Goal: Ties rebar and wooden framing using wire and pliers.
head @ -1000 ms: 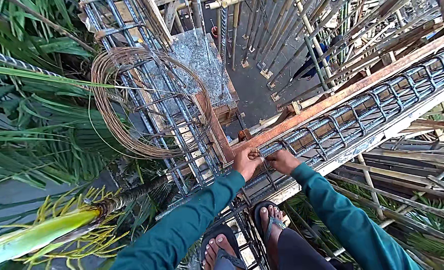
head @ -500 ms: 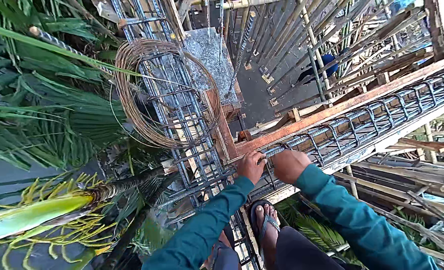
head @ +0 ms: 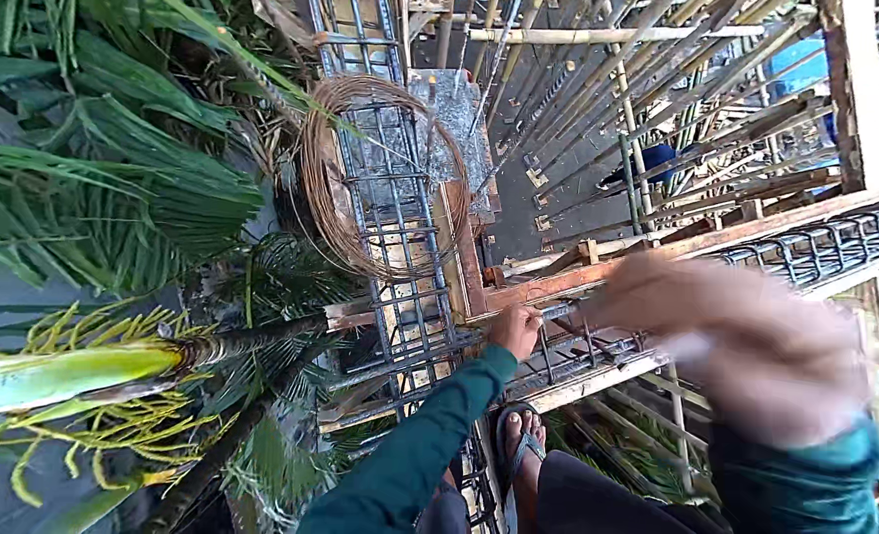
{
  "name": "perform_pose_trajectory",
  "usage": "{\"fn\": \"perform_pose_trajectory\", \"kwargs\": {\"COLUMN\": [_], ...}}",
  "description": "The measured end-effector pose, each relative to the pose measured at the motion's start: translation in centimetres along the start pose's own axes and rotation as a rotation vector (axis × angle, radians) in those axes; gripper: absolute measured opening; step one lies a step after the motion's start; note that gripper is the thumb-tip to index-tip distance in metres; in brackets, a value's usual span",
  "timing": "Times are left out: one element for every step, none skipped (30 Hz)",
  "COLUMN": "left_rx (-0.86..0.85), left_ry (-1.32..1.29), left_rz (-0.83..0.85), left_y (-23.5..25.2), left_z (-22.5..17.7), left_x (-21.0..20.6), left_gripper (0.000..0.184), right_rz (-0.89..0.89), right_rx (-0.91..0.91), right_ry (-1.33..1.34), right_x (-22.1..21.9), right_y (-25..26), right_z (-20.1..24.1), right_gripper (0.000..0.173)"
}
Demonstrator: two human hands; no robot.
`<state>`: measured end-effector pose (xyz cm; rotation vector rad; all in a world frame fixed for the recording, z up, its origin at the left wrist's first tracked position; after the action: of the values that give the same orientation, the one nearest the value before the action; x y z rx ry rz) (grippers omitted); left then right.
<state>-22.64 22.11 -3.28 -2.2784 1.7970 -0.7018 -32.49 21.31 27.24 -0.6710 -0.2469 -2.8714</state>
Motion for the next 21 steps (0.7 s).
{"fn": "perform_pose_trajectory", "kwargs": {"left_rx": [0.139, 0.188, 0.206, 0.212, 0.215, 0.209, 0.195, 0.177, 0.164, 0.162, 0.167, 0.174, 0.182, 0.19, 0.194, 0.193, 0.192, 0.193, 0.196, 0.2, 0.204], "left_ry": [-0.123, -0.173, -0.183, -0.177, -0.168, -0.173, -0.19, -0.215, -0.229, -0.236, -0.25, -0.277, -0.308, -0.332, -0.347, -0.361, -0.378, -0.395, -0.411, -0.419, -0.423], "left_rz": [0.14, 0.17, 0.191, 0.212, 0.232, 0.242, 0.236, 0.221, 0.214, 0.21, 0.202, 0.195, 0.184, 0.181, 0.182, 0.179, 0.179, 0.18, 0.182, 0.185, 0.189], "left_y": [0.3, 0.4, 0.5, 0.6, 0.9, 1.0, 1.2, 1.4, 1.5, 1.5, 1.6, 1.7, 1.8, 1.9, 1.9, 1.8, 1.8, 1.8, 1.8, 1.8, 1.8], "left_z": [-0.7, -1.0, -1.0, -0.9, -0.7, -0.6, -0.6, -0.5, -0.3, 0.0, 0.2, 0.3, 0.3, 0.3, 0.3, 0.3, 0.4, 0.5, 0.7, 1.0, 1.2], "left_x": [1.0, 1.4, 1.9, 2.3, 2.7, 3.1, 3.3, 3.4, 3.4, 3.1, 2.9, 2.9, 2.9, 3.0, 3.1, 3.0, 2.9, 2.9, 2.8, 2.7, 2.6], "left_gripper": [0.031, 0.03, 0.03, 0.03, 0.031, 0.03, 0.029, 0.029, 0.041, 0.049, 0.051, 0.05, 0.049, 0.047, 0.045, 0.042, 0.04, 0.038, 0.036, 0.034, 0.032], "right_rz": [-0.206, -0.349, -0.397, -0.351, -0.204, -0.026, 0.123, 0.251, 0.345, 0.396, 0.423, 0.428, 0.413, 0.387, 0.364, 0.339, 0.324, 0.329, 0.361, 0.411, 0.45], "right_rx": [-0.041, -0.149, -0.344, -0.568, -0.782, -0.939, -1.035, -1.097, -1.14, -1.152, -1.161, -1.168, -1.184, -1.213, -1.26, -1.298, -1.322, -1.337, -1.349, -1.358, -1.365], "right_ry": [0.059, 0.019, -0.058, -0.123, -0.137, -0.132, -0.112, -0.097, -0.084, -0.085, -0.08, -0.058, -0.013, 0.056, 0.144, 0.201, 0.229, 0.234, 0.227, 0.213, 0.204], "right_x": [2.7, 4.5, 5.0, 4.4, 2.9, 0.6, -1.8, -3.9, -5.5, -6.7, -7.3, -7.3, -7.2, -7.2, -7.2, -7.4, -7.7, -7.8, -7.7, -7.5, -7.4], "right_y": [-1.3, -2.4, -3.3, -3.9, -4.6, -5.5, -6.4, -7.1, -7.8, -8.5, -9.0, -9.2, -9.5, -9.6, -9.5, -9.5, -9.5, -9.4, -9.2, -8.9, -8.7], "right_z": [-0.6, -2.2, -4.6, -7.7, -11.2, -14.7, -17.6, -19.9, -21.5, -22.6, -23.3, -23.8, -24.2, -24.5, -24.5, -24.6, -24.8, -25.1, -25.3, -25.5, -25.7], "right_gripper": [0.026, 0.024, 0.022, 0.022, 0.024, 0.027, 0.029, 0.03, 0.032, 0.032, 0.032, 0.032, 0.032, 0.031, 0.032, 0.033, 0.034, 0.034, 0.032, 0.03, 0.028]}}
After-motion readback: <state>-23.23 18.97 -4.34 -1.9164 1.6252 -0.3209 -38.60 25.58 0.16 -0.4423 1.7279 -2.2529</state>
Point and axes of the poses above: each hand's wrist, its own y-axis towards the middle knuckle, its own x-axis out of the back of the hand, z = x × y, the point moved 2 cm from there along y, towards the middle knuckle, and after that the axes turned 12 degrees about z, right-handed, at the moved point
